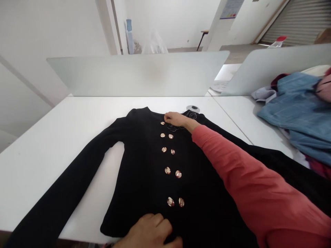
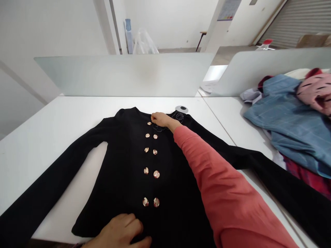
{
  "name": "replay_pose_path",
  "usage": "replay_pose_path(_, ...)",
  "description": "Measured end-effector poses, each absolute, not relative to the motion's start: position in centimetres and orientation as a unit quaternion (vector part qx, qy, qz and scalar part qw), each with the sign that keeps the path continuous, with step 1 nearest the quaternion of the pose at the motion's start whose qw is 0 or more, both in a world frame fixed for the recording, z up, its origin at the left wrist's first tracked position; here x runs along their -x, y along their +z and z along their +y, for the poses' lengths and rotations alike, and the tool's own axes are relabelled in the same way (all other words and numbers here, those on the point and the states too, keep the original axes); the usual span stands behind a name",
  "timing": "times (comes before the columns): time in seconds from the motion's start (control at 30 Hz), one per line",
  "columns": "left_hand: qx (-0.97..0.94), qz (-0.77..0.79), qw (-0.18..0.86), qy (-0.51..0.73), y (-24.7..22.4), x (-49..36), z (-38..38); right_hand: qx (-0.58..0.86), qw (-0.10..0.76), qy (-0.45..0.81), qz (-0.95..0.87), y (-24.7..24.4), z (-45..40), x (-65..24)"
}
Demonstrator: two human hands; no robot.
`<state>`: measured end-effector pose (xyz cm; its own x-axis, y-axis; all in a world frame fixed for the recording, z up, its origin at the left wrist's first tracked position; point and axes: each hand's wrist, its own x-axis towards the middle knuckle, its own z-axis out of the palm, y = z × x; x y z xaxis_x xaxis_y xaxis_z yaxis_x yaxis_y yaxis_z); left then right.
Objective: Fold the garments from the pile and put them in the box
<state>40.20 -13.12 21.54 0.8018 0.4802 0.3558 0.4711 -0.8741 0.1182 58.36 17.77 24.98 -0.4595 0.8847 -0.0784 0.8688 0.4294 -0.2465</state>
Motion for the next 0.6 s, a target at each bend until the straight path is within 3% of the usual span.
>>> replay_pose_path(0.17,-0.955,0.249,0.037,0.158,22.4,-40.1,-13.1,0.557,0.050,0.079,-0.825,25.8,17.3,-57.8)
replay_pose_path(0.37,-0.954,0.254,0.068,0.141,23.0,-40.0,-13.1,0.579,-0.002,0.137,-0.804,25.8,17.3,-56.3)
replay_pose_path(0.6,-0.952,0.262,0.076,0.140,23.1,-40.0,-13.1,0.594,0.006,0.159,-0.789,25.7,17.6,-55.3)
